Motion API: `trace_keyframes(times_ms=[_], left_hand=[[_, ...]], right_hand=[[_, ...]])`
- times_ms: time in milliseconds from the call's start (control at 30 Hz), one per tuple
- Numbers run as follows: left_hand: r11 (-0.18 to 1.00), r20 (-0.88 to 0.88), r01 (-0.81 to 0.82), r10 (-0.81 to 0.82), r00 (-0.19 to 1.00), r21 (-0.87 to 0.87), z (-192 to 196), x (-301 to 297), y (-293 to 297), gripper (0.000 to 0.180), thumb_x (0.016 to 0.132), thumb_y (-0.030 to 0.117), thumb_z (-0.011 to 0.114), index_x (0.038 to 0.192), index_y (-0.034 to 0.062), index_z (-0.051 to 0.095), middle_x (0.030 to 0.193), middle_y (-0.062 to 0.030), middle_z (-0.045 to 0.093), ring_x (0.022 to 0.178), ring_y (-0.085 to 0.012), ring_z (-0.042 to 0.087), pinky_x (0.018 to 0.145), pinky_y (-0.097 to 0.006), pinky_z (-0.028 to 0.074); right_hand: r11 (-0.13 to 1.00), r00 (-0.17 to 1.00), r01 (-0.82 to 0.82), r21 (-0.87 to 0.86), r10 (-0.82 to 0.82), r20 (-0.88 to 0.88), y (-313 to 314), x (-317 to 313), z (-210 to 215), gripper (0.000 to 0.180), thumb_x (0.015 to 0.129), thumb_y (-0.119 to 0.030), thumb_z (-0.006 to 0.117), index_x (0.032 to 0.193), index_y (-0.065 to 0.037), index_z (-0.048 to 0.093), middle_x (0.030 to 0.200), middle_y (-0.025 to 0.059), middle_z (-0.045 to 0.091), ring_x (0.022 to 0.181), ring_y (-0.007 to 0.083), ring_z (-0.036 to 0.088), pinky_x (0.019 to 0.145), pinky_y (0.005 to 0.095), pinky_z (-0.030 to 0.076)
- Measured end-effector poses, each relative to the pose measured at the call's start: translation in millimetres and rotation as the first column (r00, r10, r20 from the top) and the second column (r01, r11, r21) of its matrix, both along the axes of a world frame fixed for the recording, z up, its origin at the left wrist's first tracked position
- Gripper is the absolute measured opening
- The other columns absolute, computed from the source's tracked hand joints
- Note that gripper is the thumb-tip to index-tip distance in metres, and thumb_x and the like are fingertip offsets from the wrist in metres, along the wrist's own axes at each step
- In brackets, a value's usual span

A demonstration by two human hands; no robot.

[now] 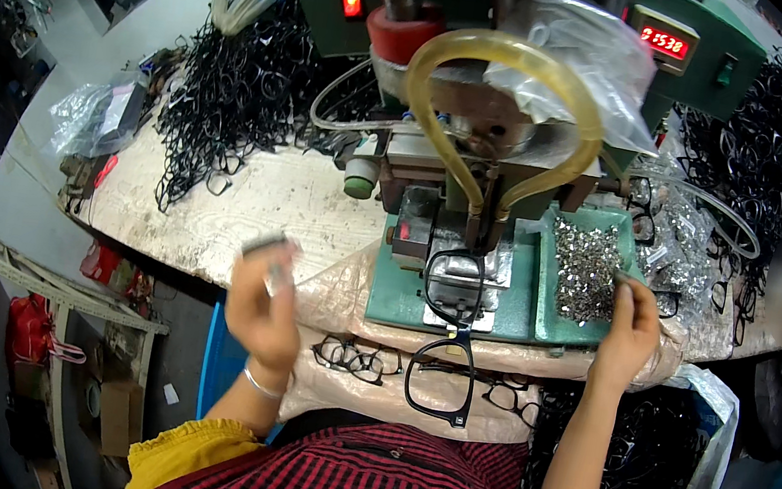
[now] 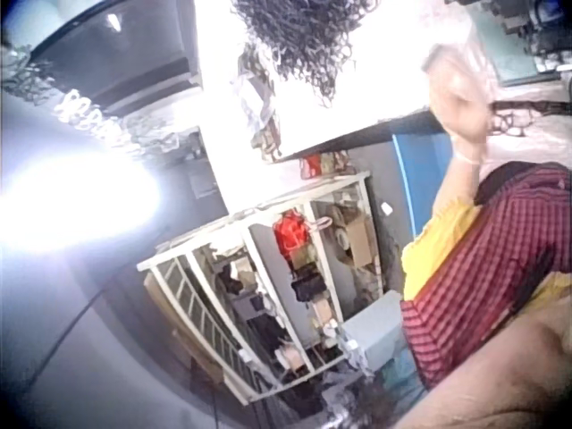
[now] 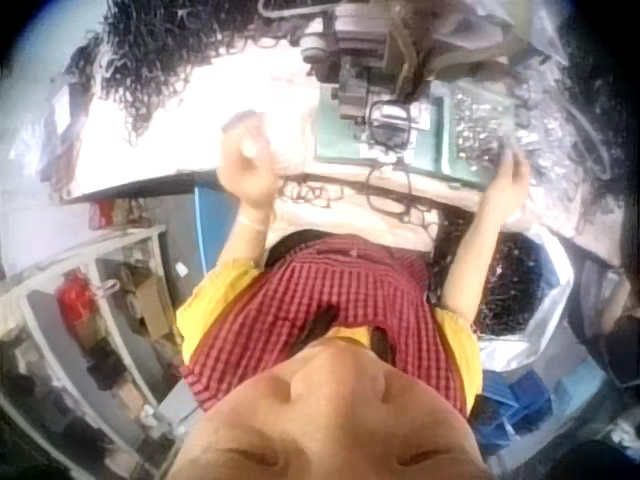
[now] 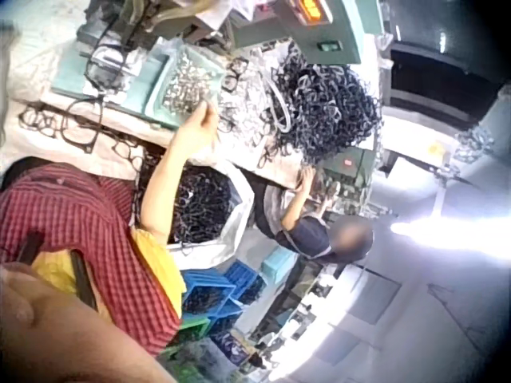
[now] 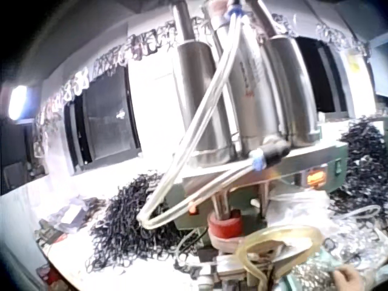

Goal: The person assembles eyeglasses by inserting small metal components into the frames using a press machine. They pick up frames, place them in the machine, press down to secure the parts, and then set the finished glasses aside.

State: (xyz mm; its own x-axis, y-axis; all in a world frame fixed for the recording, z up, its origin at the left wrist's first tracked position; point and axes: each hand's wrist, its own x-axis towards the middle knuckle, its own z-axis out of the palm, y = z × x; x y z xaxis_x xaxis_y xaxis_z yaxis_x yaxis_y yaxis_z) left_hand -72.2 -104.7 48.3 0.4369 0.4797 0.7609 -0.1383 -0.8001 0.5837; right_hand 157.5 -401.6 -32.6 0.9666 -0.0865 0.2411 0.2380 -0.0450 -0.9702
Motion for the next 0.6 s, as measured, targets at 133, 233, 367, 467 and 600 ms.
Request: trace_keyframes(times_ms=[133, 233, 367, 467, 600], left_hand=[[0.985, -0.346, -0.123, 0.157, 0.925, 0.118, -38, 52, 75, 0.034, 0.078, 0.007, 0.074, 0.11, 0.0035, 0.064, 0.125, -0.019, 0.056, 0.12, -0.0352, 0.049, 0.103, -0.043, 0.038], [0.987, -0.529, -0.054, 0.129, 0.839, 0.154, -112, 114, 117, 0.029, 0.07, 0.009, 0.075, 0.097, 0.0035, 0.067, 0.128, -0.0207, 0.057, 0.118, -0.0407, 0.048, 0.102, -0.044, 0.041], [0.993, -0.538, -0.058, 0.107, 0.836, 0.107, -105, 98, 128, 0.015, 0.071, 0.006, 0.071, 0.087, 0.0055, 0.069, 0.119, -0.0175, 0.063, 0.112, -0.0384, 0.052, 0.098, -0.043, 0.044], [0.989, -0.674, -0.081, 0.146, 0.725, 0.127, -79, 36, 149, 0.016, 0.071, 0.009, 0.074, 0.086, 0.0074, 0.072, 0.124, -0.0163, 0.063, 0.116, -0.0373, 0.053, 0.101, -0.042, 0.043], [0.977, -0.813, -0.097, 0.211, 0.542, 0.189, -34, 1, 144, 0.036, 0.071, 0.012, 0.077, 0.105, 0.0069, 0.069, 0.113, -0.0146, 0.064, 0.109, -0.0349, 0.055, 0.096, -0.042, 0.045]], right_hand=[[0.966, 0.997, 0.012, 0.258, 0.009, -0.077, 42, 1, 4, 0.013, 0.095, -0.005, 0.061, 0.107, -0.003, 0.065, 0.102, 0.0031, 0.066, 0.09, 0.0097, 0.059, 0.084, 0.0234, 0.047], [0.982, 0.998, -0.06, 0.179, 0.052, 0.045, 72, 13, 7, 0.014, 0.094, -0.007, 0.064, 0.106, 0.0, 0.065, 0.098, 0.0026, 0.065, 0.09, 0.0094, 0.058, 0.085, 0.0232, 0.046], [0.983, 1.0, 0.009, 0.184, -0.007, -0.011, 50, 9, 6, 0.018, 0.092, -0.005, 0.066, 0.109, 0.001, 0.067, 0.104, 0.0057, 0.068, 0.096, 0.012, 0.062, 0.089, 0.0245, 0.048], [0.998, 0.999, -0.049, 0.025, 0.049, -0.02, 11, -11, 4, 0.02, 0.091, -0.003, 0.065, 0.111, 0.002, 0.066, 0.106, 0.0074, 0.068, 0.099, 0.0137, 0.063, 0.09, 0.0257, 0.048], [0.996, 0.998, 0.001, -0.092, 0.005, 0.065, -13, -18, -3, 0.018, 0.089, 0.0, 0.065, 0.107, 0.003, 0.067, 0.104, 0.008, 0.068, 0.101, 0.0155, 0.062, 0.092, 0.0275, 0.047]])
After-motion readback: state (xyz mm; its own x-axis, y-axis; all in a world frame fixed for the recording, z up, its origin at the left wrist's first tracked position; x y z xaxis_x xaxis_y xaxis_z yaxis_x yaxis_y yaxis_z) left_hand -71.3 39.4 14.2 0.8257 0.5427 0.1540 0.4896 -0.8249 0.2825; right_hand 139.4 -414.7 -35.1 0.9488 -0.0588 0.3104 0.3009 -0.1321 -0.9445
